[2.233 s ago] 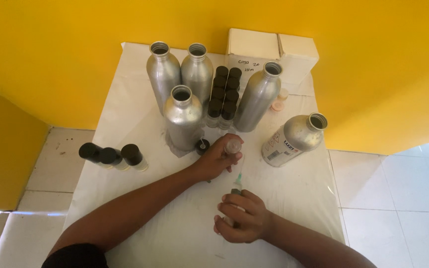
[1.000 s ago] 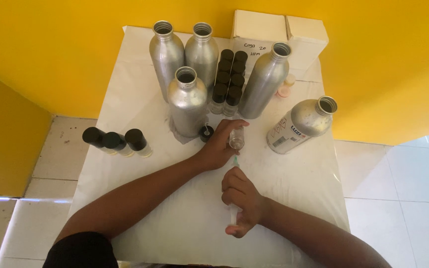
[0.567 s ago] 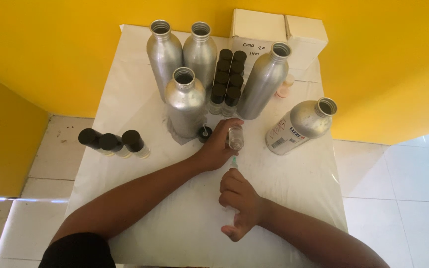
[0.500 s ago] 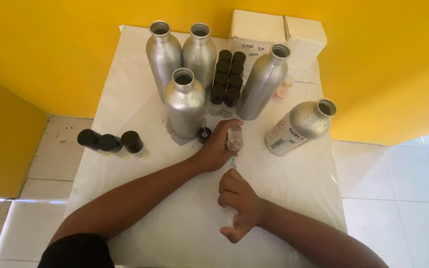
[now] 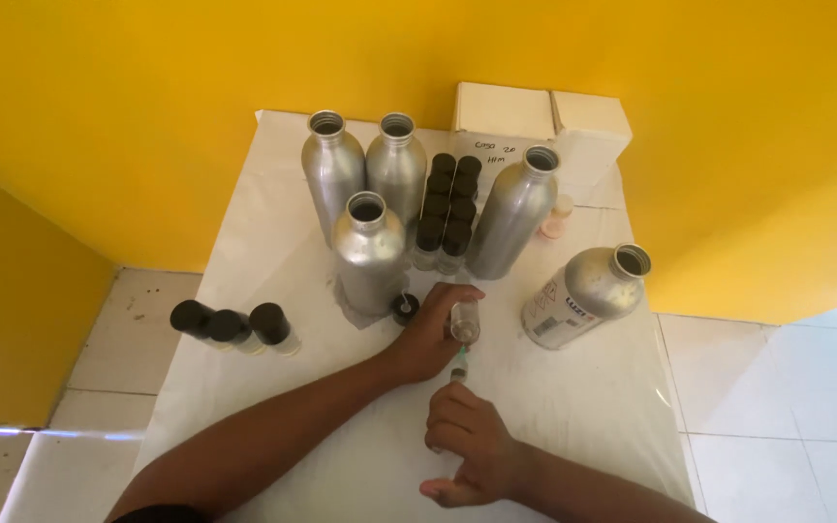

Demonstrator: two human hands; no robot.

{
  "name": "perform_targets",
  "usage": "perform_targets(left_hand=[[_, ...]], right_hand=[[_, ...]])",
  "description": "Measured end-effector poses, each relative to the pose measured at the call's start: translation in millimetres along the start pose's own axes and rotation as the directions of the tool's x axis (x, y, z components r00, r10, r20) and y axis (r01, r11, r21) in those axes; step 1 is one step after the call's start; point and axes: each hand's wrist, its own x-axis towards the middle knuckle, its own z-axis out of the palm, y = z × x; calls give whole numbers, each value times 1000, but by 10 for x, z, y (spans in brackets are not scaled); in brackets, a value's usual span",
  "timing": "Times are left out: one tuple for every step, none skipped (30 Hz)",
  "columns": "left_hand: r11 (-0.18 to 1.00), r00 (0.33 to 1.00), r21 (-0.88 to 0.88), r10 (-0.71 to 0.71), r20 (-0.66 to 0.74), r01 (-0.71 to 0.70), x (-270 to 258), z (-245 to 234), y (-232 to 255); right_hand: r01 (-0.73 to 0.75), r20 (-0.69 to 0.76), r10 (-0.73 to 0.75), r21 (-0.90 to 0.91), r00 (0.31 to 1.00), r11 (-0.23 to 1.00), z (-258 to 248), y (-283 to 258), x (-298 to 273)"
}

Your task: Transferring liquid fragrance from a large aluminum container to small glass bottles using a syringe.

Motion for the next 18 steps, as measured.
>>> perform_targets(left_hand=[[1000, 1000, 14, -15, 16, 15, 18, 0, 7], [999, 999, 30, -39, 35, 38, -8, -9, 15], [999, 998, 31, -46, 37, 45, -33, -13, 14], [999, 999, 28, -29, 28, 28, -26, -14, 13], [1000, 1000, 25, -12, 18, 11, -20, -17, 16], [1000, 1000, 28, -14, 19, 13, -22, -14, 18], [1000, 999, 12, -19, 26, 19, -27, -15, 23], [1000, 999, -2, -25, 32, 26, -34, -21, 34], [1000, 999, 2, -29, 30, 29, -42, -39, 45], [999, 999, -12, -32, 36, 33, -30, -36, 50], [999, 998, -25, -36, 41, 37, -18, -31, 53], [999, 998, -25, -40, 42, 41, -24, -28, 40], [998, 996, 6, -67, 56, 67, -28, -25, 29], [996, 994, 38, -86, 70, 84, 7, -27, 14], [996, 994, 39, -82, 71, 80, 6, -33, 29], [998, 996, 12, -65, 54, 64, -7, -31, 46], [999, 998, -14, -48, 38, 48, -19, -29, 58], [999, 998, -19, -50, 40, 51, -27, -18, 46]], right_hand=[[-28, 16, 28, 6, 999, 1000, -2, -3, -10], [-60, 29, 60, 19, 998, 998, 29, -28, -26], [-63, 26, 63, 25, 998, 998, 47, -33, -22], [-24, 9, 23, 13, 1000, 1000, 47, -26, -13], [16, -6, -16, 1, 1000, 1000, 47, -23, -3], [17, -9, -17, 3, 1000, 1000, 52, -8, -22], [11, 3, -11, 29, 1000, 1000, 60, 4, -38], [6, 17, -7, 57, 1000, 998, 66, 13, -49], [9, 16, -10, 62, 1000, 998, 85, 7, -38], [4, -7, -4, 43, 1000, 999, 88, 7, -39], [-1, -29, 1, 24, 1000, 1000, 92, 8, -42], [-2, -30, 3, 28, 1000, 1000, 125, 28, -79], [-11, -31, 11, 27, 999, 1000, 156, 48, -115], [-15, -33, 15, 20, 999, 1000, 170, 89, -139], [-13, -35, 13, 16, 999, 1000, 138, 69, -104], [-1, -24, 1, 11, 1000, 1000, 108, 40, -77], [11, -14, -11, 7, 1000, 1000, 78, 16, -51], [6, -13, -5, 7, 1000, 1000, 67, -2, -44]])
